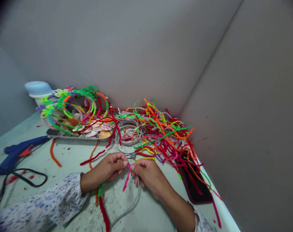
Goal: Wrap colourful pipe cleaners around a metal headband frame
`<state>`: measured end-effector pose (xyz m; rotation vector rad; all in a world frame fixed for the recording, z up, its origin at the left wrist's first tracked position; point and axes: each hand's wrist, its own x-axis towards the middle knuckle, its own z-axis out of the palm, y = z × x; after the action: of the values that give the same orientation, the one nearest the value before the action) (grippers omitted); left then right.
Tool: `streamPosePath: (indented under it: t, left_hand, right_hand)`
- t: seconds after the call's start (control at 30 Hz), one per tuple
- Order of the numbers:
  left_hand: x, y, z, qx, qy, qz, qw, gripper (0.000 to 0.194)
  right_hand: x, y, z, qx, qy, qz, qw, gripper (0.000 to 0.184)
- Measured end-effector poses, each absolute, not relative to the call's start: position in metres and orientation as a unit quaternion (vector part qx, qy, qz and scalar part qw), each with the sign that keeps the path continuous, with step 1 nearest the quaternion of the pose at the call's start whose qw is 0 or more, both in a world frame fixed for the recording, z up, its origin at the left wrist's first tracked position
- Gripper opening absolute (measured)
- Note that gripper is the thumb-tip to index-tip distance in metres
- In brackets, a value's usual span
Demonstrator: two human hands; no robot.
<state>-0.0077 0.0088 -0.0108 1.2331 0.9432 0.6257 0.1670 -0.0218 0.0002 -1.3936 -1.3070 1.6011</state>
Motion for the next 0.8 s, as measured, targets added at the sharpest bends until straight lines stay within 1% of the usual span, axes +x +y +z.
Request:
streamPosePath:
  t: [0.13, 0.27, 0.37, 0.43, 0.5, 0.6, 0.8]
  left_hand:
    - [-0.008, 0.009, -0.012, 0.545, 0.422, 0.272, 0.671, 0.023]
    - [-0.009, 0.009, -0.014, 0.546, 0.420, 0.272, 0.672, 0.022]
    - [-0.009, 0.008, -0.015, 0.548, 0.422, 0.270, 0.670, 0.021]
    - [-0.009, 0.008, -0.015, 0.550, 0.425, 0.270, 0.666, 0.020]
    - [-0.009, 0.009, -0.014, 0.551, 0.426, 0.272, 0.664, 0.019]
    - [-0.008, 0.009, -0.014, 0.545, 0.425, 0.276, 0.668, 0.018]
    - [-0.008, 0.010, -0.010, 0.538, 0.429, 0.273, 0.672, 0.019]
  right_hand:
    - [0.166, -0.023, -0.003, -0.567, -0.529, 0.555, 0.301, 0.021]
    - [0.164, -0.026, -0.003, -0.583, -0.589, 0.472, 0.300, 0.019]
    - [0.163, -0.030, -0.004, -0.590, -0.670, 0.350, 0.282, 0.019]
    - [0.163, -0.032, -0.006, -0.580, -0.719, 0.257, 0.284, 0.018]
    - [0.163, -0.033, -0.009, -0.570, -0.745, 0.194, 0.287, 0.017]
    - [0.163, -0.035, -0.011, -0.557, -0.756, 0.170, 0.297, 0.016]
    - [0.165, -0.034, -0.007, -0.551, -0.753, 0.197, 0.301, 0.009]
